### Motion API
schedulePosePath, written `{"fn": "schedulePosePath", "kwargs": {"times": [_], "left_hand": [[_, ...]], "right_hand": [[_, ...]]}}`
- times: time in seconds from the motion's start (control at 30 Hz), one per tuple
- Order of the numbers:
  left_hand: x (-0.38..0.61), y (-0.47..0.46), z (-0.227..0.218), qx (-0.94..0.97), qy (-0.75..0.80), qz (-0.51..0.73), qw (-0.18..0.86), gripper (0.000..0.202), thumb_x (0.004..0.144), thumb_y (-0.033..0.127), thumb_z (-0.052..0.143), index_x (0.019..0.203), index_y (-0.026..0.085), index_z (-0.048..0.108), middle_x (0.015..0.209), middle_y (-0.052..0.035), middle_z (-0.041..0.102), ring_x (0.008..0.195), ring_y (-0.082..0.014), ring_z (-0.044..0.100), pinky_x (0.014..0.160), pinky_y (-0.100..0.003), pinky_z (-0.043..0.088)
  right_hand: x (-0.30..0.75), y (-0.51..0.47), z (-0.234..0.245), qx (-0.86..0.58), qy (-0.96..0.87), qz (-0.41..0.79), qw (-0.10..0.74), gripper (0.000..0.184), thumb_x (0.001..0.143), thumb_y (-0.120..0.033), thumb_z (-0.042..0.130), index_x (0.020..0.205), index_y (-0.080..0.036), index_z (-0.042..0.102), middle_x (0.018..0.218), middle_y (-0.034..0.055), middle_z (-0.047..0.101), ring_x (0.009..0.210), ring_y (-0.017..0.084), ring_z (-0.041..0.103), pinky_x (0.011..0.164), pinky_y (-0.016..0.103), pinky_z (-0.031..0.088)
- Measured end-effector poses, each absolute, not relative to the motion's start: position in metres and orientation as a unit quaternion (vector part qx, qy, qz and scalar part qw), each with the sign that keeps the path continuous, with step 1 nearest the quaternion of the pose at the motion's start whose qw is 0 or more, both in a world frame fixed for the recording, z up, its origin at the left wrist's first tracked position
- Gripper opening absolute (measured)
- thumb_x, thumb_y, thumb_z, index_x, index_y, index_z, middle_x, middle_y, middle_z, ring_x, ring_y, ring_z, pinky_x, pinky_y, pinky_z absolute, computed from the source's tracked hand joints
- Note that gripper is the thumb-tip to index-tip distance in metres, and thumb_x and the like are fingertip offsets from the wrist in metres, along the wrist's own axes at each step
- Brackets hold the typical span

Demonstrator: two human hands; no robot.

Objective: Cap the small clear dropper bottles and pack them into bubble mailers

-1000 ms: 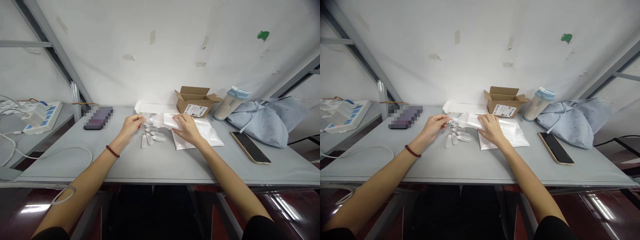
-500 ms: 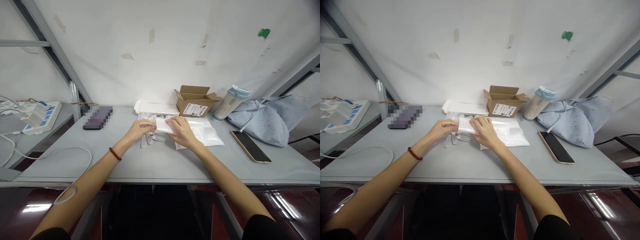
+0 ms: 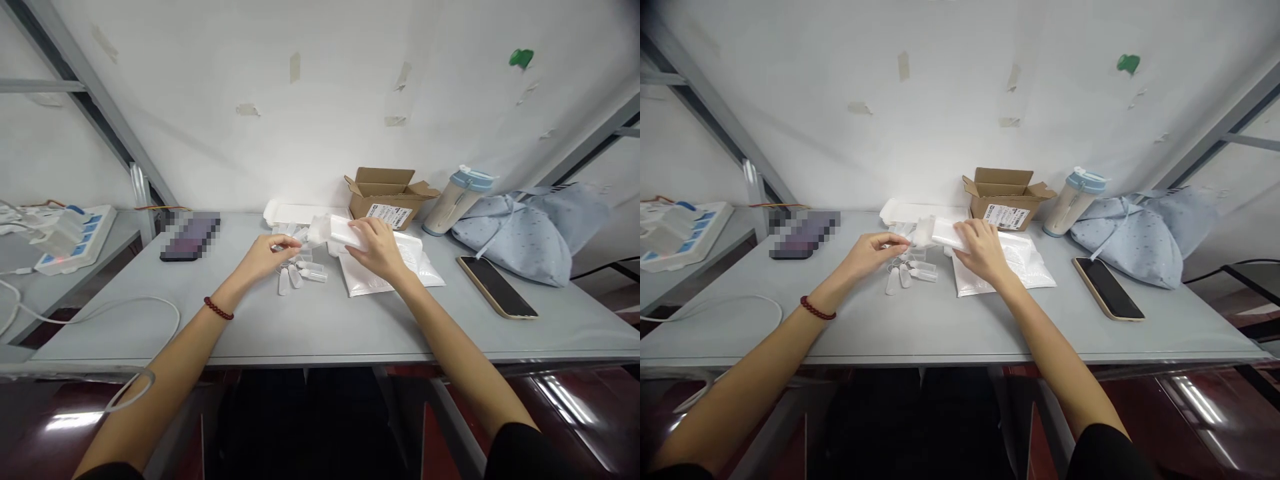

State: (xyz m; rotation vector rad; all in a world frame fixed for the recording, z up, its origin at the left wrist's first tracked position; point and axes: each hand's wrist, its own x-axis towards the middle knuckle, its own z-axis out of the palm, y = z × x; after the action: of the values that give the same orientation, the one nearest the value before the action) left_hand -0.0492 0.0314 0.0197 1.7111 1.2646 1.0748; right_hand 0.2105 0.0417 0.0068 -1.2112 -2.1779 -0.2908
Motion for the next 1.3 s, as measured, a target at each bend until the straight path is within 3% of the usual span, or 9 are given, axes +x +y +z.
{"fn": "schedulePosePath", "kwargs": {"times": [0.2,0.43,0.87,1.0,1.17,1.3], "left_hand": [[-0.062,0.036,0.019,0.750,0.486,0.277,0.354,0.017,0.067,0.036,0.074,0.076,0.022,0.079,0.069,-0.0033,0.069,0.068,-0.0193,0.058,0.062,-0.027,0.043],[-0.062,0.034,0.022,0.747,0.467,0.255,0.398,0.009,0.065,0.030,0.070,0.061,0.023,0.075,0.067,-0.0036,0.071,0.066,-0.0192,0.060,0.060,-0.027,0.044],[-0.082,0.038,0.042,0.625,0.453,0.483,0.414,0.023,0.064,0.038,0.078,0.067,0.016,0.071,0.064,-0.0028,0.061,0.058,-0.0121,0.050,0.060,-0.026,0.044],[-0.075,0.038,0.036,0.613,0.476,0.489,0.397,0.022,0.063,0.037,0.078,0.065,0.016,0.070,0.063,-0.0022,0.061,0.056,-0.0115,0.048,0.057,-0.026,0.042],[-0.060,0.039,0.022,0.646,0.487,0.448,0.380,0.017,0.066,0.035,0.075,0.067,0.018,0.072,0.071,-0.0030,0.065,0.064,-0.0138,0.053,0.062,-0.026,0.043],[-0.050,0.038,0.016,0.659,0.481,0.455,0.357,0.015,0.062,0.034,0.077,0.067,0.020,0.076,0.096,-0.0069,0.065,0.084,-0.0180,0.059,0.066,-0.026,0.045]], "right_hand": [[0.226,0.051,0.007,-0.491,-0.800,-0.110,0.327,0.035,0.082,-0.027,0.059,0.116,-0.020,0.054,0.112,0.0127,0.059,0.107,0.032,0.051,0.087,0.044,0.038],[0.219,0.046,0.006,-0.483,-0.813,-0.102,0.309,0.034,0.081,-0.026,0.059,0.115,-0.022,0.054,0.113,0.0125,0.059,0.107,0.032,0.050,0.086,0.044,0.037],[0.223,0.049,0.005,-0.491,-0.818,-0.102,0.282,0.035,0.081,-0.024,0.060,0.115,-0.021,0.054,0.111,0.0130,0.059,0.106,0.032,0.051,0.086,0.044,0.038],[0.216,0.046,0.003,-0.473,-0.831,-0.098,0.275,0.037,0.082,-0.026,0.060,0.118,-0.022,0.054,0.112,0.0126,0.059,0.107,0.032,0.050,0.085,0.044,0.039],[0.207,0.040,0.001,-0.437,-0.849,-0.087,0.285,0.038,0.084,-0.028,0.060,0.121,-0.024,0.053,0.116,0.0113,0.059,0.108,0.030,0.051,0.089,0.043,0.039],[0.200,0.034,0.002,-0.411,-0.857,-0.066,0.303,0.037,0.084,-0.027,0.061,0.120,-0.023,0.053,0.116,0.0112,0.060,0.106,0.029,0.052,0.088,0.041,0.040]]}}
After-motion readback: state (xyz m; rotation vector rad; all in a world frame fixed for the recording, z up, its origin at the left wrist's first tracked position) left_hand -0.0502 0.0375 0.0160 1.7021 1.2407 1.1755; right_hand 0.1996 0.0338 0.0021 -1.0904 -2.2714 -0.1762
